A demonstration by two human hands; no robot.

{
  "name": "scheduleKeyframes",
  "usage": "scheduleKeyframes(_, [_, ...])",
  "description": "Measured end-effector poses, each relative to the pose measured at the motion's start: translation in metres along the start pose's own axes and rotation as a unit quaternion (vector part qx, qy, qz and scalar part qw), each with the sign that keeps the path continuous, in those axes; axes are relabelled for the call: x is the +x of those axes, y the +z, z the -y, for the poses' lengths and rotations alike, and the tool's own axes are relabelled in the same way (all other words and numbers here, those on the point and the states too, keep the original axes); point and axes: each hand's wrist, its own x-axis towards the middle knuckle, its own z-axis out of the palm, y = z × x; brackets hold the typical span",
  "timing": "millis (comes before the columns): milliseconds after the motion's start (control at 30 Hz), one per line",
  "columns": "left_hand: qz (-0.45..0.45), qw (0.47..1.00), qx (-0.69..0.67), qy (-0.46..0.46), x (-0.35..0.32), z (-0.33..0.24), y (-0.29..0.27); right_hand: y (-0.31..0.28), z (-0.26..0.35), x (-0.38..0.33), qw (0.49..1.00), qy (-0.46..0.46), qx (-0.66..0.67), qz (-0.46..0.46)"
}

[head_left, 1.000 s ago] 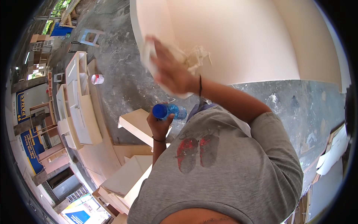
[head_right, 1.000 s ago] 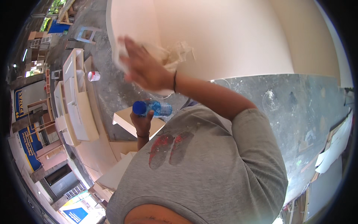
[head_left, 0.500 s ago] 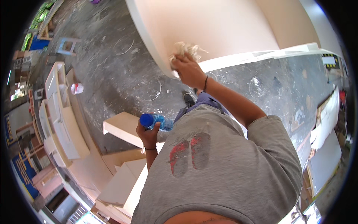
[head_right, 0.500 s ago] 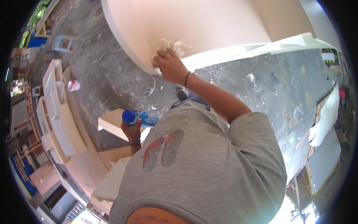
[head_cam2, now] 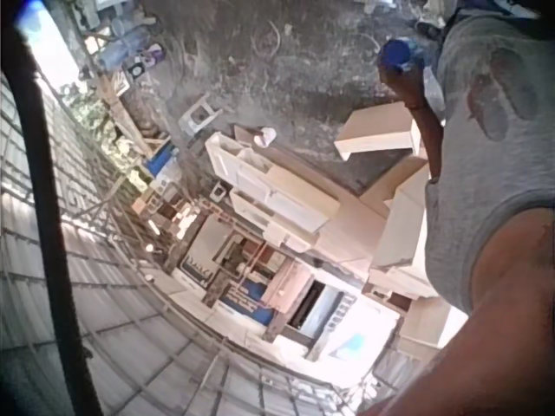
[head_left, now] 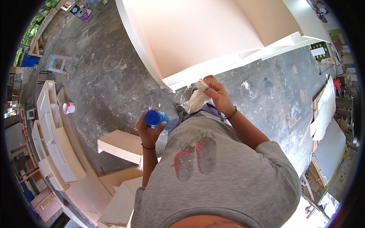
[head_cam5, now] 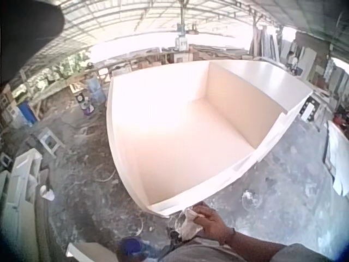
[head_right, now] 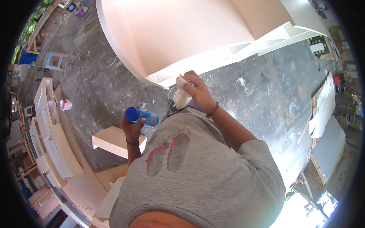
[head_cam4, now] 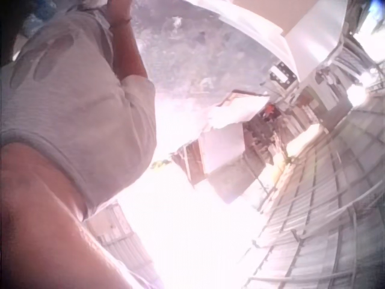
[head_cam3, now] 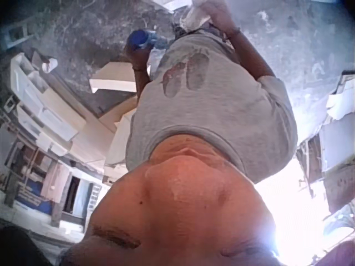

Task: The person pours liquid from a bottle onto a cloth and wipes the interior and exterior edges of a wooden furniture component.

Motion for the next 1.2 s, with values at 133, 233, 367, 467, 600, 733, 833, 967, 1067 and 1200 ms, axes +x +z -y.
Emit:
scheduleKeyframes(133, [0.101, 0.995, -0.004, 0.0, 0.014, -0.018, 0.012, 0.001, 0.021, 0.013, 1.0, -0.018, 0.015, 0.0])
scheduleKeyframes(233, [0.172, 0.984, 0.014, 0.042, 0.03, -0.037, 0.019, 0.016, 0.034, 0.016, 0.993, 0.075, 0.077, 0.053])
scheduleKeyframes(367, [0.212, 0.974, -0.018, 0.081, 0.053, -0.062, 0.043, 0.019, 0.026, 0.023, 0.986, 0.024, -0.005, 0.167])
scheduleKeyframes(467, [0.217, 0.974, -0.045, 0.051, 0.061, -0.07, 0.06, 0.008, 0.04, 0.03, 0.972, -0.072, -0.064, 0.216])
scheduleKeyframes(600, [0.212, 0.976, -0.034, 0.026, 0.069, -0.082, 0.089, -0.037, 0.044, 0.04, 0.954, -0.119, -0.152, 0.231])
scheduleKeyframes(733, [0.217, 0.976, -0.029, 0.02, 0.08, -0.096, 0.113, -0.083, 0.034, 0.054, 0.953, -0.002, -0.028, 0.301])
scheduleKeyframes(833, [0.222, 0.974, -0.051, -0.022, 0.092, -0.113, 0.128, -0.096, 0.034, 0.058, 0.953, 0.026, 0.053, 0.296])
scheduleKeyframes(967, [0.215, 0.975, -0.061, -0.013, 0.104, -0.125, 0.153, -0.116, 0.041, 0.064, 0.959, -0.012, 0.005, 0.282])
scheduleKeyframes(1067, [0.23, 0.97, -0.08, -0.014, 0.117, -0.134, 0.165, -0.135, 0.038, 0.062, 0.97, -0.031, 0.008, 0.24])
scheduleKeyframes(1200, [0.21, 0.966, -0.142, -0.053, 0.137, -0.138, 0.166, -0.155, 0.046, 0.065, 0.981, -0.028, -0.103, 0.161])
